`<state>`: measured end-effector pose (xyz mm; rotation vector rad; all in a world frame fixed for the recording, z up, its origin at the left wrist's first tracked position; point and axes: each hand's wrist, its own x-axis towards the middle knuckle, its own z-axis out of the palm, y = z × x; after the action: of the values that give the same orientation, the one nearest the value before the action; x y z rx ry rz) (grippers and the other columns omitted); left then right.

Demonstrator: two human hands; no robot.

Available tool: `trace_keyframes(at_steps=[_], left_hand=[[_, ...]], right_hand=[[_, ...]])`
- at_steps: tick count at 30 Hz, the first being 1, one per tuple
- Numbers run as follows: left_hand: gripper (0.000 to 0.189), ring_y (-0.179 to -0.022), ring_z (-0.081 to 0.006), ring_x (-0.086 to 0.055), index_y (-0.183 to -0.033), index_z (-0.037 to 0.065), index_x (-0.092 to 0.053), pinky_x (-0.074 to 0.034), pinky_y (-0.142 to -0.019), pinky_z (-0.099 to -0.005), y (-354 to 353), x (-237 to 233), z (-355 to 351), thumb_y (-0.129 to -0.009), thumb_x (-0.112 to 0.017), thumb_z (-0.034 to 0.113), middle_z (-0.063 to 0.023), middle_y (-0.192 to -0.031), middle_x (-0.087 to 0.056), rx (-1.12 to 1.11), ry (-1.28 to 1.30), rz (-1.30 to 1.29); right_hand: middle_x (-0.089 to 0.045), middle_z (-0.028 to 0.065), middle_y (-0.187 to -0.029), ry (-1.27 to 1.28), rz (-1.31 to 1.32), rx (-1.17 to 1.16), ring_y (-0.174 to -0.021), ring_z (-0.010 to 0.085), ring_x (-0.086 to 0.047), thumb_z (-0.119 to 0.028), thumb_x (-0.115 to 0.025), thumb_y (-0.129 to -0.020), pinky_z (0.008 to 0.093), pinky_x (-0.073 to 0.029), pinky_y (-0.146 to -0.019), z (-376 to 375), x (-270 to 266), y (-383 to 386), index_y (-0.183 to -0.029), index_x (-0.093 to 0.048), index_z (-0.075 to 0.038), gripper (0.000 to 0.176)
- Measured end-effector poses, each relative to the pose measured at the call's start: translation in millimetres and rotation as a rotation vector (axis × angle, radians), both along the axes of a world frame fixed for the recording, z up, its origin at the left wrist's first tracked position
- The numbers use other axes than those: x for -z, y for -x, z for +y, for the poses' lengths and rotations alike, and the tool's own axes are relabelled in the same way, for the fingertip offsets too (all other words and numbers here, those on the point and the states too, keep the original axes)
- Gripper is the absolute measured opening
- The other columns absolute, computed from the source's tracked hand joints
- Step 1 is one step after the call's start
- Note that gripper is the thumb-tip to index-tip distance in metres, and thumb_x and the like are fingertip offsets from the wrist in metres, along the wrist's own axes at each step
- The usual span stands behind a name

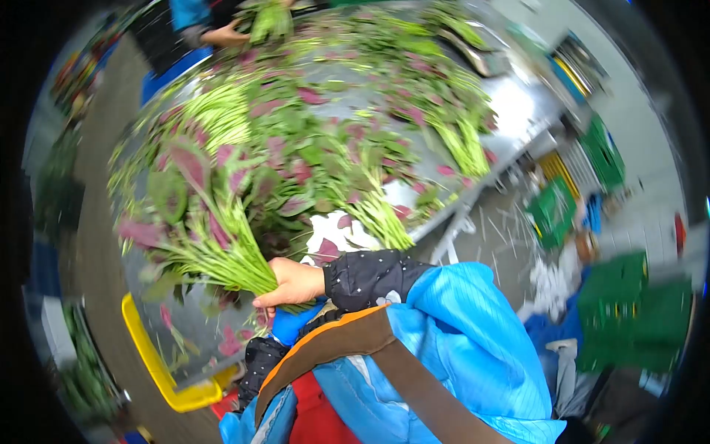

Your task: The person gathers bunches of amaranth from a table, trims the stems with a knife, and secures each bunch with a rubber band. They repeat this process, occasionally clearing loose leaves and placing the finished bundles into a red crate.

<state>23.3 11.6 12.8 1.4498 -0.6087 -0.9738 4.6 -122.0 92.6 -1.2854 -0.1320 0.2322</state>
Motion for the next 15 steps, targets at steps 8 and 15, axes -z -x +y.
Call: trace_keyframes(at_steps=[8, 15], left_hand=[[0.014, -0.077, -0.0128, -0.061, -0.090, -0.002, -0.068, -0.048, -0.073, -0.0256, 15, 35, -17, -0.083, -0.062, 0.009, -0.0071, -0.084, -0.067, 0.177, -0.139, 0.287], [0.014, -0.073, -0.0139, -0.061, -0.088, -0.001, -0.066, -0.049, -0.069, -0.0254, 6, 70, -11, -0.085, -0.059, 0.011, -0.0084, -0.083, -0.066, -0.170, -0.188, 0.383]], right_hand=[[-0.057, 0.0030, -0.064, 0.188, 0.292, 0.443, -0.054, 0.0112, -0.058, -0.015, -0.063, -0.085, 0.0264, -0.048, -0.051, -120, -37, 106, -0.082, -0.055, -0.002, 0.016], [-0.057, 0.0027, -0.059, 0.460, 0.333, 0.978, -0.050, 0.0108, -0.056, -0.016, -0.066, -0.082, 0.0255, -0.047, -0.049, -323, -48, 212, -0.081, -0.056, -0.003, 0.017]])
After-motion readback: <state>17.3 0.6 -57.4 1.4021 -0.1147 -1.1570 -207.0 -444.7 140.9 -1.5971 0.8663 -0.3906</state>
